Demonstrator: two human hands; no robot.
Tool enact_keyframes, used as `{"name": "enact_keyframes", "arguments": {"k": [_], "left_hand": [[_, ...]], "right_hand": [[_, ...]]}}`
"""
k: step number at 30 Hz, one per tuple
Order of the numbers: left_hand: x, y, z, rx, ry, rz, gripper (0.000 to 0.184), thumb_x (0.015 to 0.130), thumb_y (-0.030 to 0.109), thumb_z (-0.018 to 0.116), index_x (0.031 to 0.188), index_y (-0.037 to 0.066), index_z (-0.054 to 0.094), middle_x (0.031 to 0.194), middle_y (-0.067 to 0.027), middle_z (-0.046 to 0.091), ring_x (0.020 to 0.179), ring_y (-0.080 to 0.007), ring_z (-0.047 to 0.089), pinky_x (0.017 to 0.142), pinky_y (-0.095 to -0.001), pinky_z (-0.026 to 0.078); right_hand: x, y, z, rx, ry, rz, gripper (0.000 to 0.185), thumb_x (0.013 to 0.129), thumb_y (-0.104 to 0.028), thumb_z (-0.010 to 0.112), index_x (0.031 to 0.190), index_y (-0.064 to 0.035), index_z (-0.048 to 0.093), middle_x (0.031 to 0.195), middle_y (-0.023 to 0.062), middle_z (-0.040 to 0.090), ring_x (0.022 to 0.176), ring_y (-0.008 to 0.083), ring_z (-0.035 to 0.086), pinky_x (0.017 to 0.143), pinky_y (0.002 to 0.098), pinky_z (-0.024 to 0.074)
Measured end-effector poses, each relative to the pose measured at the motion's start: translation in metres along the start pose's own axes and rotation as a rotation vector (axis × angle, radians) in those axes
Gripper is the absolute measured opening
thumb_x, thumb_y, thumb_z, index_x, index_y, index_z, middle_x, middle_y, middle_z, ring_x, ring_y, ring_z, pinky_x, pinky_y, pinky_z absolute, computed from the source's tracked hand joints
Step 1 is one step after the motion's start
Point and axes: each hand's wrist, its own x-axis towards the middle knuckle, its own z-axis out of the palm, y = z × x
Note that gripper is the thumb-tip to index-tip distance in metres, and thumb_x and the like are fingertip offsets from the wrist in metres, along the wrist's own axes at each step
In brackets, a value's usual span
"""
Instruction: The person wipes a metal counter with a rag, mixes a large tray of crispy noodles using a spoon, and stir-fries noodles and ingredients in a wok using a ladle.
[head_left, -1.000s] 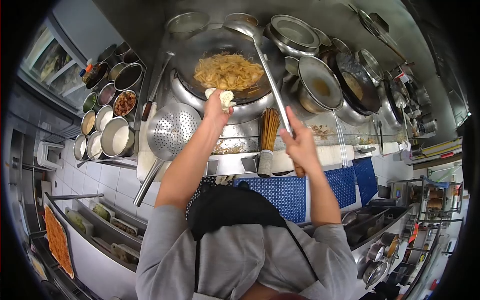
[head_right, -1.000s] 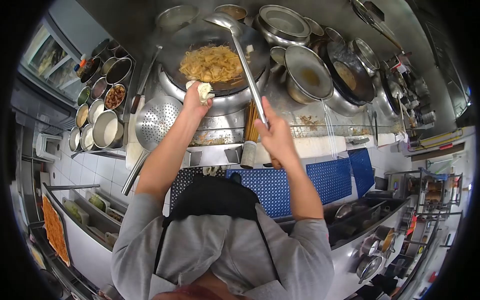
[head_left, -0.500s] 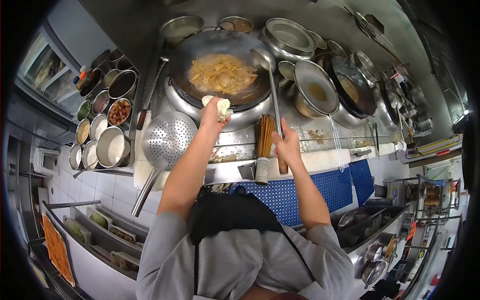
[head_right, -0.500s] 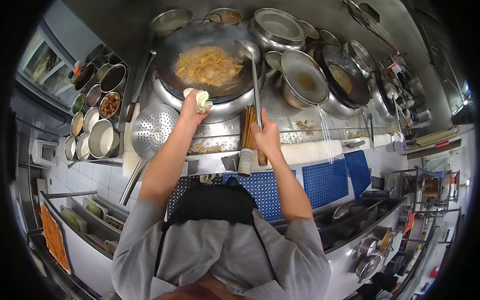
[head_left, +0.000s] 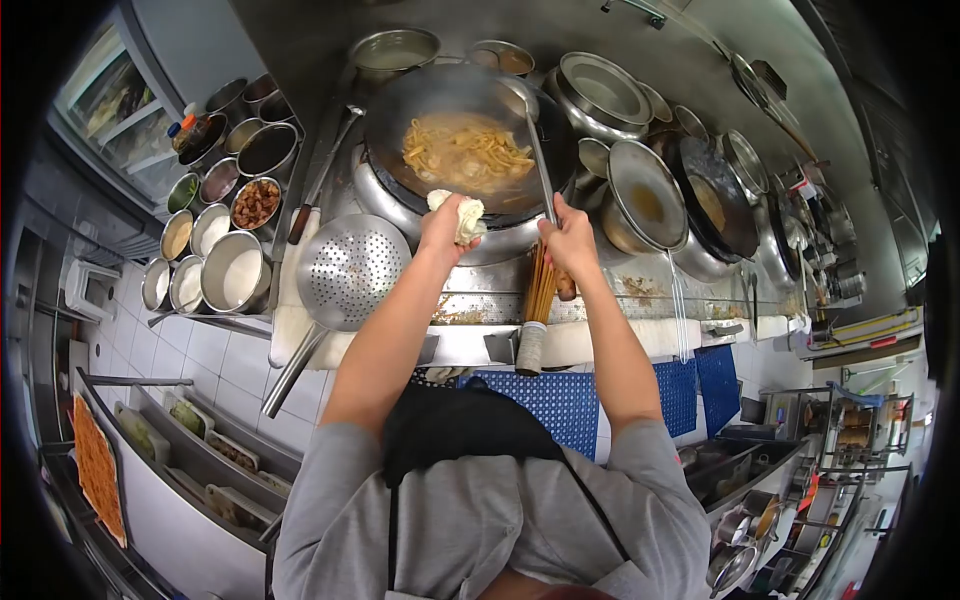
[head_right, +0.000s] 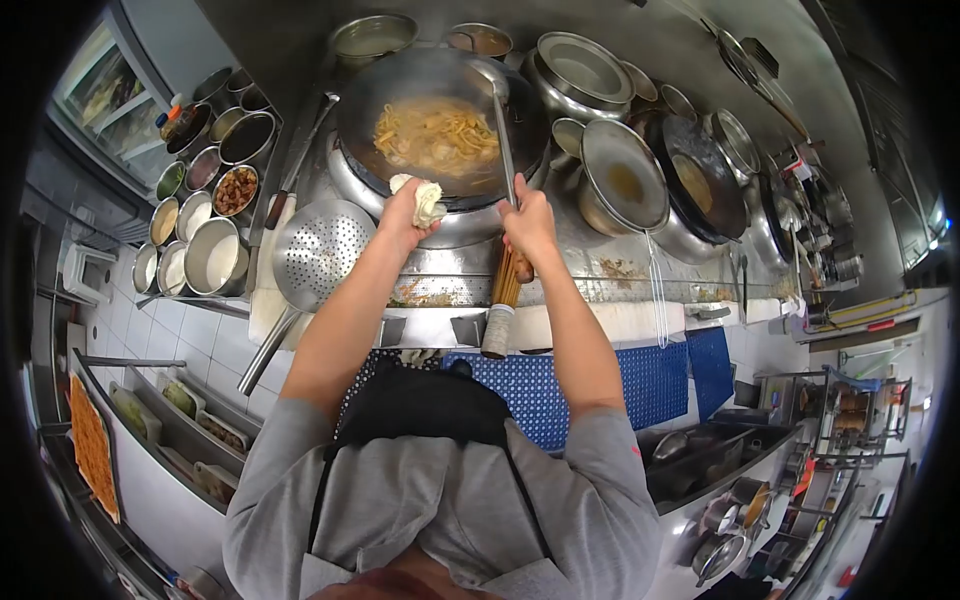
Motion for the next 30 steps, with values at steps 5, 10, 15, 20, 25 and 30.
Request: {"name": "enact_keyframes", "arguments": {"k": [5, 10, 15, 20, 25, 30], "left_hand": [[-0.001, 0.0, 0.002, 0.002, 0.005, 0.004, 0.026, 0.086, 0.031, 0.063, 0.096, 0.007, 0.066, 0.082, -0.008, 0.067, 0.065, -0.0219, 0.065, 0.047, -0.0362, 0.052], [-0.005, 0.002, 0.004, 0.017, 0.025, 0.019, 0.027, 0.087, 0.031, 0.062, 0.098, 0.006, 0.065, 0.083, -0.0087, 0.067, 0.064, -0.0222, 0.065, 0.046, -0.036, 0.051], [0.0, 0.0, 0.001, 0.041, 0.009, -0.005, 0.027, 0.09, 0.038, 0.059, 0.102, 0.014, 0.063, 0.091, -0.0053, 0.066, 0.077, -0.0221, 0.064, 0.056, -0.0375, 0.051], [0.01, -0.004, -0.007, -0.001, -0.077, -0.029, 0.026, 0.091, 0.037, 0.06, 0.103, 0.014, 0.063, 0.093, -0.0058, 0.066, 0.078, -0.0239, 0.064, 0.057, -0.0379, 0.051], [0.021, 0.0, 0.008, -0.089, 0.015, -0.109, 0.022, 0.093, 0.033, 0.057, 0.104, 0.015, 0.06, 0.094, -0.0048, 0.066, 0.077, -0.0248, 0.064, 0.056, -0.0374, 0.051], [-0.025, 0.004, 0.029, -0.193, 0.111, -0.065, 0.025, 0.089, 0.019, 0.062, 0.111, 0.006, 0.057, 0.094, -0.0104, 0.066, 0.072, -0.0262, 0.065, 0.048, -0.0382, 0.05]], "right_hand": [[0.036, -0.02, -0.001, -0.231, -0.036, -0.102, 0.053, 0.086, -0.009, 0.062, 0.137, 0.0008, 0.051, 0.063, 0.0103, 0.06, 0.046, 0.0181, 0.059, 0.044, 0.0347, 0.0477], [0.055, -0.039, 0.02, -0.305, -0.205, -0.111, 0.045, 0.086, -0.009, 0.062, 0.13, -0.0018, 0.056, 0.061, 0.0127, 0.058, 0.046, 0.022, 0.06, 0.047, 0.0383, 0.0488], [0.02, -0.011, -0.003, -0.848, -0.226, -0.478, 0.059, 0.084, -0.007, 0.059, 0.141, -0.0054, 0.046, 0.08, 0.0248, 0.066, 0.073, 0.0347, 0.068, 0.065, 0.0462, 0.054], [-0.046, 0.032, -0.08, -1.277, -0.138, -0.538, 0.08, 0.081, -0.002, 0.056, 0.154, -0.0126, 0.026, 0.083, 0.0239, 0.066, 0.073, 0.0395, 0.069, 0.07, 0.0494, 0.0554], [-0.109, 0.023, -0.077, -0.816, -0.137, -0.443, 0.067, 0.085, -0.003, 0.06, 0.149, -0.0113, 0.041, 0.073, 0.0172, 0.064, 0.058, 0.0308, 0.063, 0.055, 0.0408, 0.0525], [-0.154, -0.06, -0.115, 0.046, -0.443, 0.241, 0.062, 0.09, -0.005, 0.064, 0.148, -0.011, 0.042, 0.063, -0.0006, 0.052, 0.046, 0.0075, 0.05, 0.041, 0.0252, 0.0412]]}}
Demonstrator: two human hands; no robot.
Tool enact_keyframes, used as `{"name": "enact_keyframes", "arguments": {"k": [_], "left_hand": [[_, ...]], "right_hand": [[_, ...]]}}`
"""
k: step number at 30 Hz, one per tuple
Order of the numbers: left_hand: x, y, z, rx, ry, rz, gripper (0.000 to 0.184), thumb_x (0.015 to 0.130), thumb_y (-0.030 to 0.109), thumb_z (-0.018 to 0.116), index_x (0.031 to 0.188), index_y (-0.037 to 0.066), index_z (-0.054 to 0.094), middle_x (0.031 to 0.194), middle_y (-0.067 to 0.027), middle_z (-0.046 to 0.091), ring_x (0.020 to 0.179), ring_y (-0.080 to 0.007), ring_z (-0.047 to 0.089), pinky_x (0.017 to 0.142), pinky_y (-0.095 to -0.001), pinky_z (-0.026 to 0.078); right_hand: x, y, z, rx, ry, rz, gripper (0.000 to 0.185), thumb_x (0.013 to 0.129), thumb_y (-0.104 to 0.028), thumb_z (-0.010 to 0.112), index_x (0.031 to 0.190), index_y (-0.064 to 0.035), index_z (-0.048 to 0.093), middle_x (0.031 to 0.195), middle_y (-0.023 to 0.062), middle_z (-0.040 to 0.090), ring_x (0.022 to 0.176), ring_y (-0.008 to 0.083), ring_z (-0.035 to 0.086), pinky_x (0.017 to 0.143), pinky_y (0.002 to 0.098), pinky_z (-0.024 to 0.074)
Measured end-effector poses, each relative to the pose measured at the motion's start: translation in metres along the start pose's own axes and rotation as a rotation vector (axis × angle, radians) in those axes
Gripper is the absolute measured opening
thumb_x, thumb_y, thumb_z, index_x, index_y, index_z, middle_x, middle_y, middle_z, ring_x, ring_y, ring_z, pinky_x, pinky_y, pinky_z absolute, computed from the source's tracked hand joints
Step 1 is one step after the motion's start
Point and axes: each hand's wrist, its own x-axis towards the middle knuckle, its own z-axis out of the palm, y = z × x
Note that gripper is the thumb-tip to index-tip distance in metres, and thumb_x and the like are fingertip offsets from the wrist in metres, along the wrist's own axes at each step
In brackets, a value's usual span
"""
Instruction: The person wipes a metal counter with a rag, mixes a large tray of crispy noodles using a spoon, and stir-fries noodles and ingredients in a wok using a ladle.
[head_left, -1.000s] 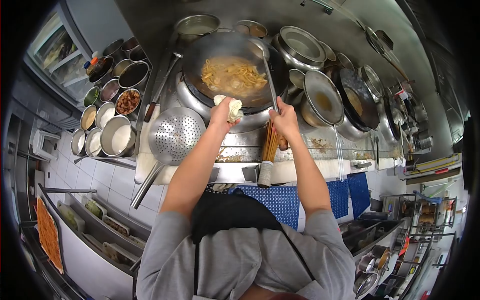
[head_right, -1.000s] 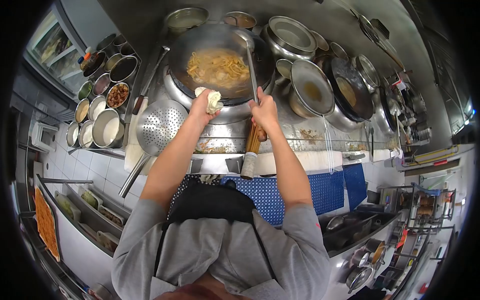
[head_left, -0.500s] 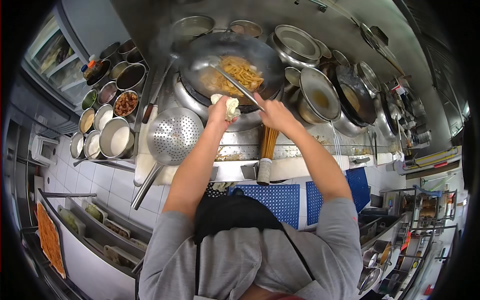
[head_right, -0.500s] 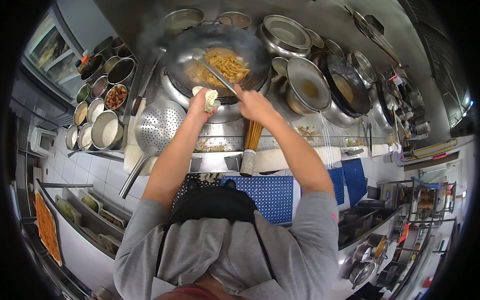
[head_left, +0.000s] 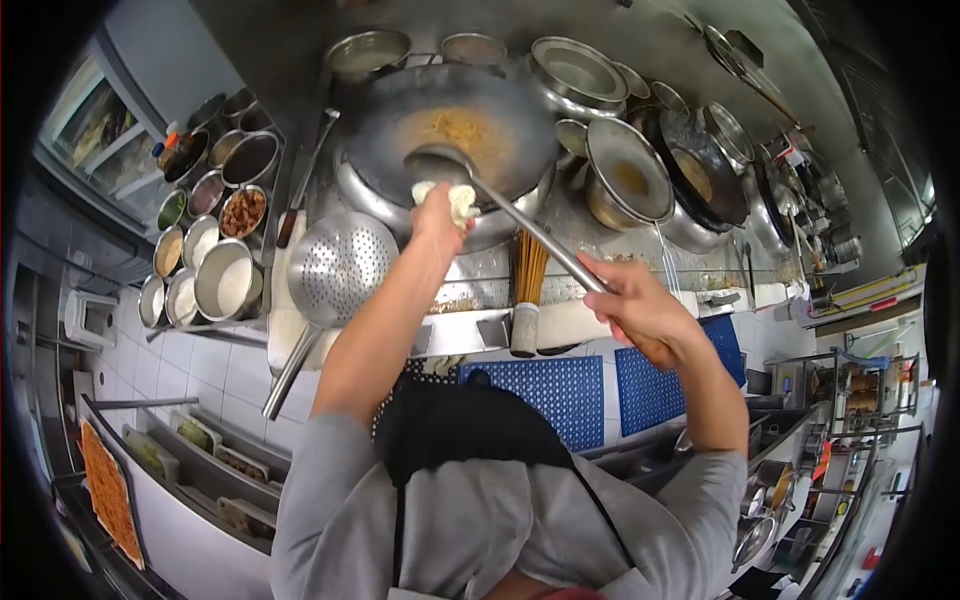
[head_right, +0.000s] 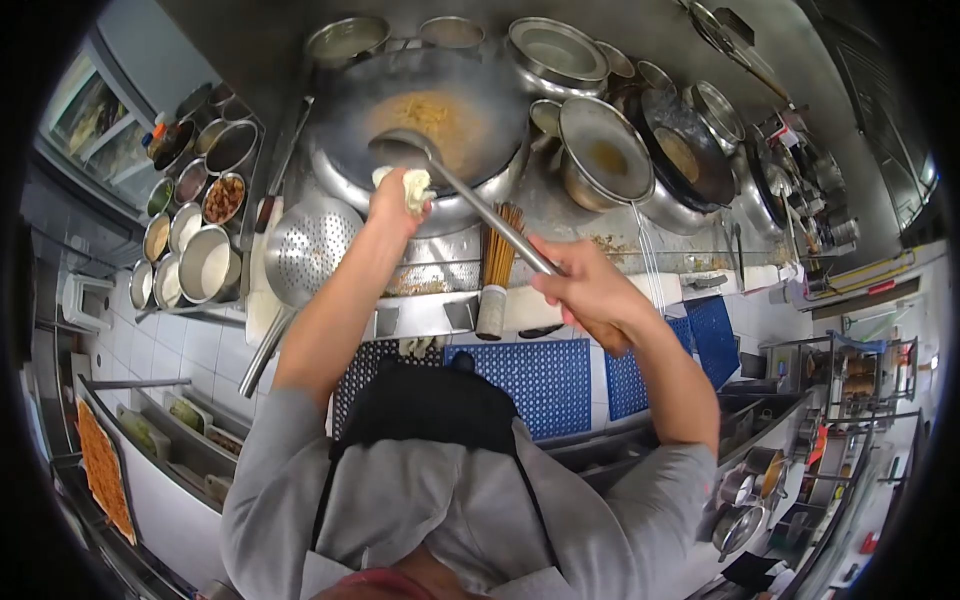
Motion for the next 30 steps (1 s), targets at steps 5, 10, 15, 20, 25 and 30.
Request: {"name": "enact_keyframes", "arguments": {"k": [5, 10, 15, 20, 25, 30], "left_hand": [[0.0, -0.012, -0.004, -0.037, 0.011, 0.128, 0.029, 0.089, 0.021, 0.061, 0.112, 0.004, 0.055, 0.092, -0.0104, 0.066, 0.067, -0.0222, 0.063, 0.046, -0.0342, 0.049], [-0.025, -0.03, -0.013, -0.05, -0.112, 0.102, 0.028, 0.089, 0.022, 0.061, 0.11, 0.004, 0.055, 0.092, -0.0102, 0.066, 0.07, -0.0229, 0.065, 0.046, -0.0348, 0.049], [-0.036, -0.027, -0.008, -0.066, -0.059, 0.095, 0.024, 0.088, 0.02, 0.061, 0.107, 0.006, 0.057, 0.091, -0.0108, 0.067, 0.067, -0.0225, 0.065, 0.044, -0.0353, 0.048], [-0.013, -0.027, -0.008, -0.108, -0.038, 0.101, 0.02, 0.088, 0.022, 0.061, 0.102, 0.007, 0.06, 0.084, -0.0075, 0.067, 0.064, -0.0217, 0.064, 0.043, -0.0338, 0.046], [-0.051, -0.027, 0.0, -0.084, -0.096, 0.147, 0.022, 0.088, 0.024, 0.062, 0.103, 0.008, 0.06, 0.088, -0.0071, 0.067, 0.066, -0.0209, 0.064, 0.044, -0.0347, 0.047], [-0.029, -0.012, 0.003, -0.065, -0.054, 0.031, 0.023, 0.088, 0.025, 0.062, 0.104, 0.009, 0.06, 0.087, -0.0064, 0.066, 0.068, -0.019, 0.062, 0.049, -0.0328, 0.047]], "right_hand": [[0.003, -0.016, -0.014, -0.418, 0.03, 0.014, 0.063, 0.092, -0.014, 0.062, 0.149, -0.0061, 0.037, 0.074, 0.0118, 0.061, 0.049, 0.0185, 0.058, 0.046, 0.0332, 0.0477], [0.042, 0.017, -0.01, -1.075, 0.351, -0.359, 0.06, 0.088, -0.007, 0.056, 0.144, 0.003, 0.039, 0.093, 0.0311, 0.065, 0.084, 0.0459, 0.065, 0.079, 0.0503, 0.0508], [0.073, 0.009, -0.012, -1.219, 0.405, -0.242, 0.066, 0.079, 0.003, 0.054, 0.142, 0.0081, 0.038, 0.092, 0.0283, 0.067, 0.088, 0.0425, 0.067, 0.078, 0.0504, 0.0537], [0.109, 0.01, -0.008, -1.2, 0.439, -0.298, 0.07, 0.076, 0.002, 0.058, 0.143, 0.0078, 0.037, 0.088, 0.0279, 0.067, 0.085, 0.0423, 0.068, 0.081, 0.0492, 0.0542], [0.091, 0.015, 0.006, -0.747, 0.35, -0.347, 0.061, 0.085, -0.004, 0.058, 0.143, 0.0022, 0.041, 0.083, 0.0267, 0.063, 0.077, 0.0394, 0.064, 0.07, 0.0468, 0.0513], [0.037, -0.03, 0.014, 0.049, 0.0, -0.135, 0.057, 0.093, -0.01, 0.061, 0.147, -0.0085, 0.043, 0.066, -0.0001, 0.052, 0.045, 0.0067, 0.048, 0.039, 0.0245, 0.0402]]}}
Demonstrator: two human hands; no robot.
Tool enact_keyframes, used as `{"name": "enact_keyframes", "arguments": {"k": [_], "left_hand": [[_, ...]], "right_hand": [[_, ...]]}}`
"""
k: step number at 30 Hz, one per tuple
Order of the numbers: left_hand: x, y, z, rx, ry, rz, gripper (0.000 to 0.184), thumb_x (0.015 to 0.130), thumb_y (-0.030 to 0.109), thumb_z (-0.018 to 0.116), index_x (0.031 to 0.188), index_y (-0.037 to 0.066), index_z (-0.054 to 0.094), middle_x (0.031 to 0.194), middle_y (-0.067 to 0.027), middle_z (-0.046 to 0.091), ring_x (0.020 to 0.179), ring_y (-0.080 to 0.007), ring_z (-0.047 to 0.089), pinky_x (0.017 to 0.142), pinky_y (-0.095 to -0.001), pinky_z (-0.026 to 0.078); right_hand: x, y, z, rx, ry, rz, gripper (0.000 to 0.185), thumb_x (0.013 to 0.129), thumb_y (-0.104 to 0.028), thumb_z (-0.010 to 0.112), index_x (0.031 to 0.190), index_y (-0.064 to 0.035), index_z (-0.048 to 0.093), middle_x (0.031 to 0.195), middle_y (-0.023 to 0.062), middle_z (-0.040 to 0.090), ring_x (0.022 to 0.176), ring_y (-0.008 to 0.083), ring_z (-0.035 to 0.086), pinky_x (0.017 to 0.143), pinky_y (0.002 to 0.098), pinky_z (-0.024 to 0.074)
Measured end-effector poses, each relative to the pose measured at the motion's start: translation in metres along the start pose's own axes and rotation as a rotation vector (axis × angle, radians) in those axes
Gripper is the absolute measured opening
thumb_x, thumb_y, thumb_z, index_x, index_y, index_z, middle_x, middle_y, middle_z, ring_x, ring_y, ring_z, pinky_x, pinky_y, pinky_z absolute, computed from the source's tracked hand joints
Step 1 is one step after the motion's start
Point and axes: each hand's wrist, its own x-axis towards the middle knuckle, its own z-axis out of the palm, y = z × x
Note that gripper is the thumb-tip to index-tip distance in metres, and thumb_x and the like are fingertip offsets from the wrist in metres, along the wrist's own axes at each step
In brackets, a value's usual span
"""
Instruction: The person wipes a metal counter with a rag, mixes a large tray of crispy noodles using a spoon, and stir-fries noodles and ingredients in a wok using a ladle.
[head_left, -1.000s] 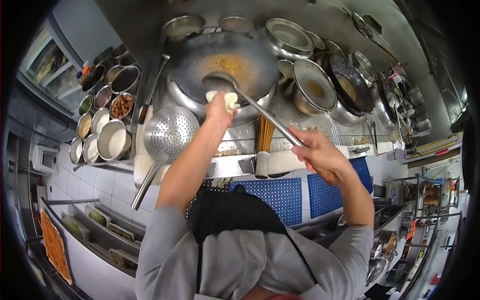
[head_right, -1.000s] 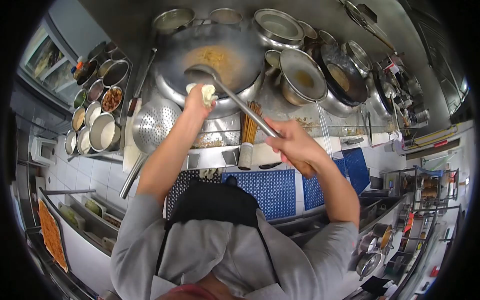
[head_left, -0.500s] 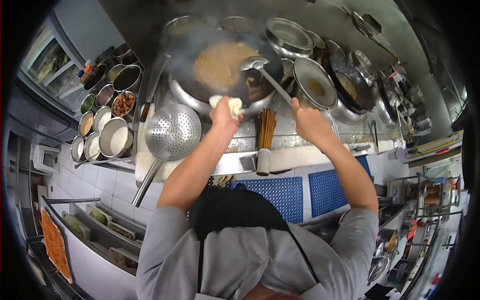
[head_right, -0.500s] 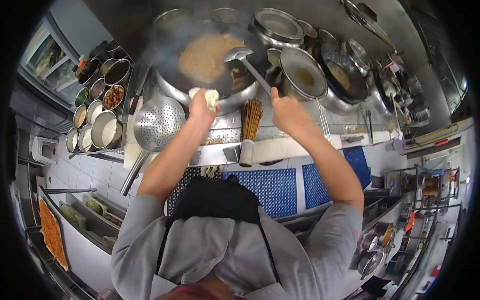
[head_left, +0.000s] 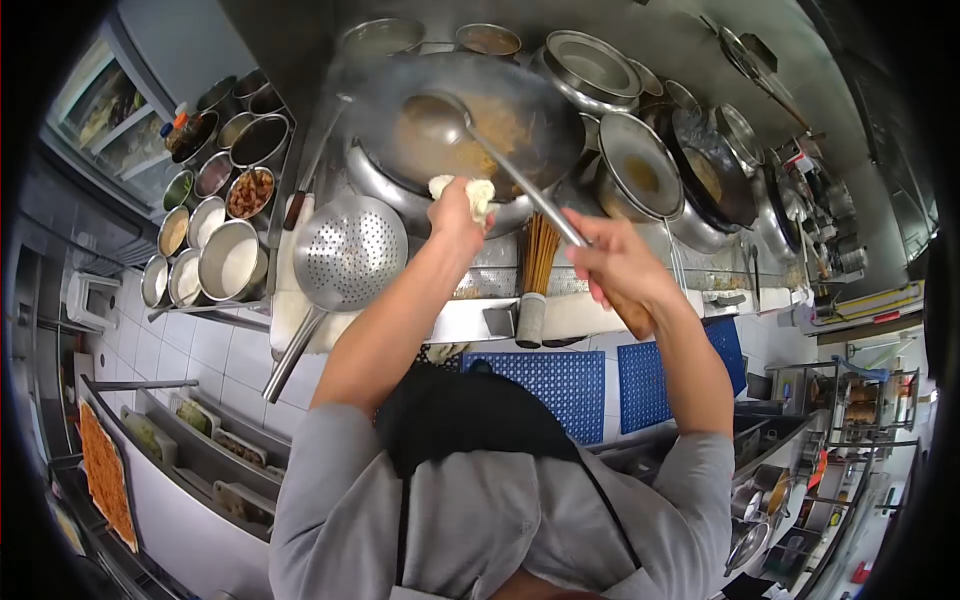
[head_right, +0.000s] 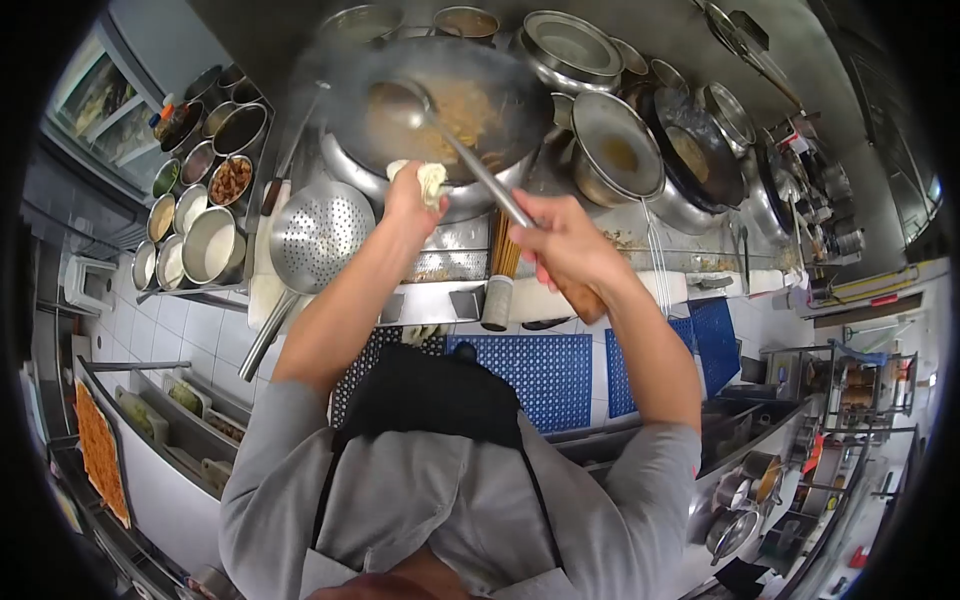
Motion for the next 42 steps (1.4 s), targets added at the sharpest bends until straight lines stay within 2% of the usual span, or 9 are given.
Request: {"name": "enact_keyframes", "arguments": {"k": [3, 10, 14, 15, 19, 30, 31, 35, 42], "left_hand": [[0.013, -0.007, -0.013, 0.002, 0.007, 0.02, 0.022, 0.088, 0.025, 0.061, 0.103, 0.01, 0.06, 0.086, -0.0057, 0.066, 0.067, -0.0187, 0.061, 0.049, -0.0333, 0.046], [0.018, -0.015, -0.016, -0.043, -0.06, 0.049, 0.023, 0.088, 0.023, 0.06, 0.106, 0.01, 0.058, 0.086, -0.006, 0.067, 0.07, -0.0216, 0.064, 0.046, -0.0346, 0.046], [0.013, -0.022, -0.015, -0.061, 0.007, 0.084, 0.021, 0.087, 0.022, 0.061, 0.103, 0.008, 0.057, 0.087, -0.0071, 0.066, 0.07, -0.0215, 0.064, 0.047, -0.0341, 0.047], [-0.014, -0.02, -0.01, -0.018, -0.057, 0.051, 0.023, 0.087, 0.021, 0.06, 0.105, 0.008, 0.055, 0.09, -0.0078, 0.066, 0.069, -0.0218, 0.064, 0.046, -0.0339, 0.047], [0.009, -0.021, -0.017, -0.045, -0.048, 0.126, 0.022, 0.088, 0.02, 0.059, 0.106, 0.008, 0.055, 0.09, -0.0091, 0.066, 0.066, -0.0228, 0.064, 0.045, -0.0336, 0.047], [-0.045, -0.013, -0.005, 0.005, 0.011, 0.059, 0.019, 0.085, 0.02, 0.063, 0.1, 0.008, 0.059, 0.085, -0.0072, 0.066, 0.069, -0.0202, 0.063, 0.046, -0.0331, 0.046], [-0.054, -0.011, -0.002, 0.056, -0.025, 0.066, 0.019, 0.085, 0.021, 0.063, 0.1, 0.009, 0.059, 0.086, -0.0065, 0.066, 0.07, -0.02, 0.063, 0.047, -0.0338, 0.046], [0.012, -0.009, -0.014, -0.04, 0.041, 0.068, 0.019, 0.086, 0.021, 0.062, 0.101, 0.009, 0.06, 0.087, -0.0069, 0.066, 0.068, -0.0208, 0.062, 0.047, -0.0347, 0.046], [0.019, -0.002, -0.021, -0.03, 0.016, 0.093, 0.02, 0.09, 0.024, 0.06, 0.102, 0.008, 0.059, 0.086, -0.0058, 0.066, 0.067, -0.019, 0.061, 0.048, -0.0332, 0.044]], "right_hand": [[-0.017, 0.003, -0.006, 0.088, -0.093, 0.111, 0.059, 0.092, -0.007, 0.06, 0.148, -0.0099, 0.042, 0.065, -0.0002, 0.053, 0.044, 0.0074, 0.049, 0.039, 0.0249, 0.0414], [-0.029, 0.014, -0.018, -0.48, 0.046, 0.056, 0.061, 0.091, -0.012, 0.06, 0.149, -0.0077, 0.04, 0.063, 0.0007, 0.051, 0.044, 0.0069, 0.049, 0.041, 0.0259, 0.043], [-0.011, 0.057, -0.029, -1.063, 0.247, -0.3, 0.059, 0.089, -0.011, 0.06, 0.144, 0.0002, 0.043, 0.079, 0.0272, 0.065, 0.071, 0.0412, 0.065, 0.07, 0.0454, 0.0515], [-0.012, 0.047, -0.026, -1.009, 0.216, -0.156, 0.059, 0.089, -0.01, 0.059, 0.144, 0.0016, 0.041, 0.092, 0.033, 0.063, 0.091, 0.0505, 0.06, 0.085, 0.05, 0.0469], [0.008, 0.034, -0.019, -1.104, 0.289, -0.027, 0.061, 0.088, -0.009, 0.058, 0.144, 0.0051, 0.038, 0.099, 0.0302, 0.066, 0.096, 0.0465, 0.063, 0.089, 0.0522, 0.0468], [0.049, 0.055, -0.016, -0.988, 0.391, -0.356, 0.063, 0.086, -0.007, 0.061, 0.143, 0.0043, 0.038, 0.089, 0.0323, 0.063, 0.087, 0.0465, 0.064, 0.08, 0.0506, 0.0497], [0.044, 0.054, -0.009, -0.825, 0.396, -0.34, 0.049, 0.089, -0.007, 0.057, 0.137, 0.0025, 0.049, 0.083, 0.0263, 0.066, 0.067, 0.0402, 0.066, 0.063, 0.0457, 0.053], [0.001, 0.011, 0.003, -0.008, 0.006, -0.017, 0.051, 0.094, -0.01, 0.06, 0.143, -0.0057, 0.048, 0.065, -0.0006, 0.049, 0.045, 0.0071, 0.049, 0.037, 0.0253, 0.0398], [-0.012, 0.018, -0.016, -0.055, -0.143, 0.06, 0.059, 0.093, -0.012, 0.061, 0.148, -0.007, 0.042, 0.064, 0.0004, 0.051, 0.045, 0.009, 0.051, 0.038, 0.0263, 0.0426]]}}
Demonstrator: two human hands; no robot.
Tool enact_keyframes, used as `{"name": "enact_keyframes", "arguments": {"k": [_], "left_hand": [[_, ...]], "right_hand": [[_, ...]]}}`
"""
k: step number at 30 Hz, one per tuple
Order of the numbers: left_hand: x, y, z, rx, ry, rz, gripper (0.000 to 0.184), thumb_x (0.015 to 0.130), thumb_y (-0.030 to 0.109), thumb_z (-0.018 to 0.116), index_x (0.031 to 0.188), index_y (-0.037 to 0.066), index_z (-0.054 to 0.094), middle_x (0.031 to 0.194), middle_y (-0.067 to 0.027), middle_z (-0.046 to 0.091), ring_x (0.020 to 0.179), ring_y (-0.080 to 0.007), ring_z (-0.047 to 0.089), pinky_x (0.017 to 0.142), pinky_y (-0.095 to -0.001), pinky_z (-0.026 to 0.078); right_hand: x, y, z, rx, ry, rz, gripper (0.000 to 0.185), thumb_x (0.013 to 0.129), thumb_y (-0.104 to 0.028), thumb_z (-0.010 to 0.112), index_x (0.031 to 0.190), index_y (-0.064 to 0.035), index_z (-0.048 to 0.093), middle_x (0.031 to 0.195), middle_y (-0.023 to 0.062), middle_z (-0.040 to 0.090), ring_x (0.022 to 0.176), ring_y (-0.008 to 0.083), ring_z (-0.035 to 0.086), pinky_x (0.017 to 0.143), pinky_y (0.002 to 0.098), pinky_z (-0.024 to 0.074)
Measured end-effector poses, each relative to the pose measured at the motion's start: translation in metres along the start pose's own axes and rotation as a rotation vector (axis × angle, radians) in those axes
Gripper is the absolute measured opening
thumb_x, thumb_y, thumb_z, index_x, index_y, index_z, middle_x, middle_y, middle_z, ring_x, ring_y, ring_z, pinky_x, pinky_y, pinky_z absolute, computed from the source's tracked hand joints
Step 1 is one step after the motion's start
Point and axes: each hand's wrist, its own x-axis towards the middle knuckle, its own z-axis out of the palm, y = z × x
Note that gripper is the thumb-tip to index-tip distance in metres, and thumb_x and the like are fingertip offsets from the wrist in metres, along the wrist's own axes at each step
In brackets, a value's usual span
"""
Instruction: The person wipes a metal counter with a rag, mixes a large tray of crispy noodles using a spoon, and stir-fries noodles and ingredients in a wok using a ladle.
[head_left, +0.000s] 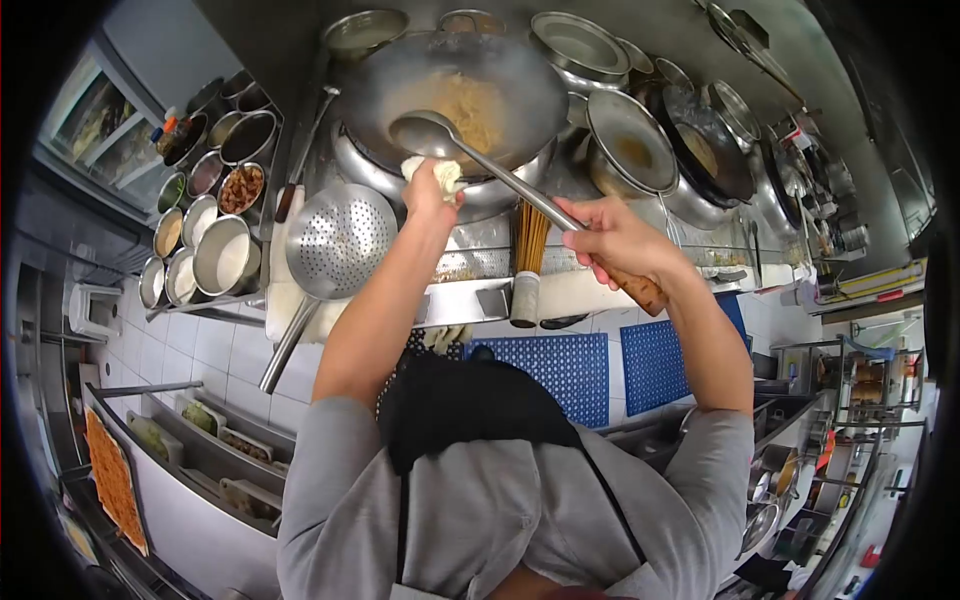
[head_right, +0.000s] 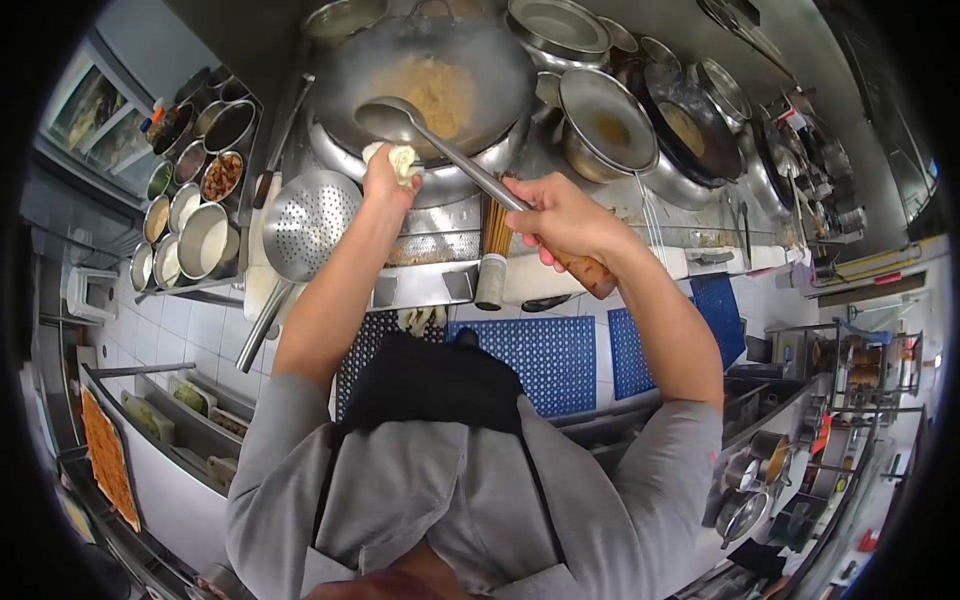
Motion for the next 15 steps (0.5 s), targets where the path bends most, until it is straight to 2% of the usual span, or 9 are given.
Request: {"name": "enact_keyframes", "arguments": {"k": [3, 6, 7, 10, 11, 12, 14, 15], "left_hand": [[-0.032, 0.001, 0.009, 0.052, -0.027, -0.066, 0.019, 0.089, 0.023, 0.06, 0.101, 0.01, 0.058, 0.088, -0.0069, 0.066, 0.068, -0.0202, 0.062, 0.047, -0.0334, 0.045], [-0.018, 0.004, 0.008, 0.006, -0.02, 0.005, 0.019, 0.088, 0.022, 0.059, 0.102, 0.01, 0.058, 0.088, -0.0063, 0.066, 0.069, -0.0203, 0.062, 0.046, -0.0336, 0.045], [-0.001, 0.002, 0.002, 0.023, -0.022, 0.043, 0.018, 0.088, 0.021, 0.058, 0.103, 0.01, 0.057, 0.087, -0.007, 0.066, 0.068, -0.021, 0.063, 0.046, -0.0341, 0.046], [0.013, -0.022, -0.013, -0.047, -0.095, 0.029, 0.017, 0.089, 0.02, 0.057, 0.102, 0.009, 0.057, 0.086, -0.0083, 0.066, 0.066, -0.022, 0.064, 0.045, -0.0341, 0.047], [-0.008, -0.026, -0.013, -0.002, -0.144, 0.003, 0.017, 0.089, 0.019, 0.057, 0.103, 0.009, 0.057, 0.086, -0.0096, 0.066, 0.065, -0.0229, 0.065, 0.043, -0.0352, 0.047], [-0.045, -0.021, -0.003, 0.037, -0.08, -0.043, 0.018, 0.089, 0.019, 0.057, 0.104, 0.008, 0.058, 0.087, -0.0099, 0.066, 0.064, -0.0236, 0.065, 0.042, -0.035, 0.047], [-0.04, -0.025, -0.007, 0.036, -0.149, 0.006, 0.019, 0.089, 0.019, 0.057, 0.104, 0.008, 0.058, 0.088, -0.0102, 0.066, 0.065, -0.0237, 0.066, 0.042, -0.0351, 0.047], [-0.025, -0.027, -0.01, 0.022, -0.101, 0.026, 0.019, 0.089, 0.019, 0.058, 0.104, 0.008, 0.058, 0.089, -0.0095, 0.067, 0.065, -0.0231, 0.065, 0.043, -0.0351, 0.047]], "right_hand": [[-0.014, -0.01, -0.005, -0.22, 0.1, 0.079, 0.063, 0.092, -0.009, 0.059, 0.15, -0.006, 0.035, 0.064, -0.0005, 0.05, 0.045, 0.0083, 0.049, 0.041, 0.0258, 0.043], [-0.01, -0.011, -0.007, -0.484, 0.187, 0.069, 0.066, 0.091, -0.013, 0.06, 0.151, -0.0052, 0.034, 0.064, 0.0019, 0.049, 0.046, 0.0093, 0.05, 0.045, 0.028, 0.0446], [-0.012, -0.023, -0.003, -0.642, 0.206, 0.09, 0.065, 0.09, -0.014, 0.06, 0.149, -0.0022, 0.036, 0.068, 0.0143, 0.059, 0.057, 0.0231, 0.062, 0.056, 0.0382, 0.051], [0.007, 0.021, -0.013, -1.058, 0.368, -0.18, 0.061, 0.089, -0.012, 0.059, 0.145, 0.0016, 0.039, 0.082, 0.0284, 0.065, 0.077, 0.0403, 0.067, 0.071, 0.0477, 0.0518], [0.005, 0.017, -0.014, -1.027, 0.339, -0.119, 0.059, 0.088, -0.01, 0.058, 0.142, 0.0051, 0.04, 0.094, 0.0338, 0.063, 0.092, 0.0485, 0.062, 0.081, 0.0519, 0.0484], [0.01, 0.016, -0.018, -1.051, 0.372, -0.112, 0.059, 0.088, -0.009, 0.058, 0.142, 0.0057, 0.04, 0.094, 0.0335, 0.063, 0.091, 0.0479, 0.063, 0.081, 0.0518, 0.0488], [0.019, 0.03, -0.016, -1.084, 0.408, -0.074, 0.06, 0.087, -0.008, 0.057, 0.142, 0.0068, 0.038, 0.094, 0.0329, 0.064, 0.089, 0.0469, 0.064, 0.08, 0.0514, 0.0496], [0.02, 0.021, -0.011, -1.099, 0.422, -0.069, 0.059, 0.083, -0.001, 0.053, 0.14, 0.0049, 0.04, 0.093, 0.0295, 0.067, 0.09, 0.0451, 0.066, 0.083, 0.0536, 0.0515]]}}
